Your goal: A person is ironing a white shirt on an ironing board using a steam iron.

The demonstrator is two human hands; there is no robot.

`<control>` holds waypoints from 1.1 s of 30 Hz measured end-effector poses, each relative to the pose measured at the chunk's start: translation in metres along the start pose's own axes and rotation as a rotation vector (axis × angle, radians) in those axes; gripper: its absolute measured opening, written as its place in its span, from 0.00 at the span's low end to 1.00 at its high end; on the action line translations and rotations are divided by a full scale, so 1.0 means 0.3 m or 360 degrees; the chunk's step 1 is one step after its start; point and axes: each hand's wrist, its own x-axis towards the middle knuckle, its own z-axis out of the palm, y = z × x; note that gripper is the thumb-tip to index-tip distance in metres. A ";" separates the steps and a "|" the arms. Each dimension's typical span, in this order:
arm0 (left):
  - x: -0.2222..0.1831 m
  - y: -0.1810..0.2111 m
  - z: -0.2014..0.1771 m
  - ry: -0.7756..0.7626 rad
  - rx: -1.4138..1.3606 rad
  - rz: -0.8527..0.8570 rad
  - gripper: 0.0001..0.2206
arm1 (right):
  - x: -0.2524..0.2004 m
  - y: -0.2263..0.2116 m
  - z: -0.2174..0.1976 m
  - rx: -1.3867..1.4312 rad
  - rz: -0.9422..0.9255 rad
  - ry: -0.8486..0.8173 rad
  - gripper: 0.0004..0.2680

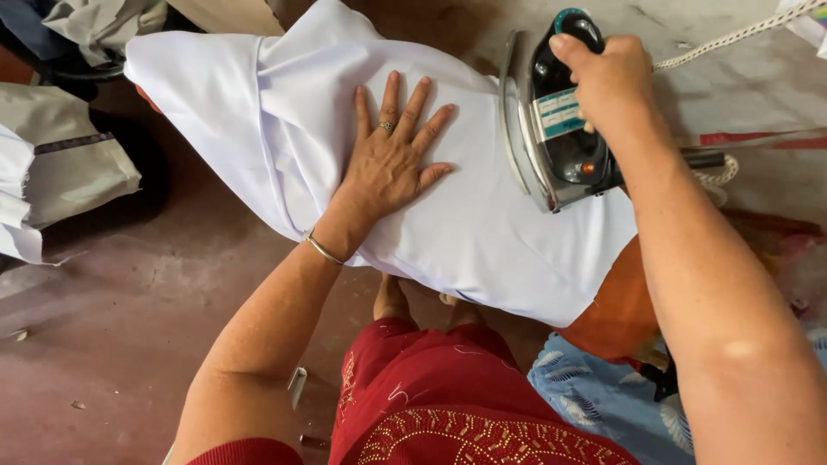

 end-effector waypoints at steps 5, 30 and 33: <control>-0.036 0.007 -0.019 -0.0001 -0.0025 0.0009 0.34 | 0.055 0.010 0.004 -0.0069 0.0024 -0.0025 0.19; 0.039 0.057 0.021 -0.0024 0.0006 -0.0104 0.34 | -0.477 0.435 -0.238 -0.0611 -0.0171 -0.0379 0.18; 0.052 0.006 0.004 -0.0207 0.0009 -0.0184 0.35 | -0.445 0.407 -0.130 -0.0746 -0.0534 -0.0455 0.20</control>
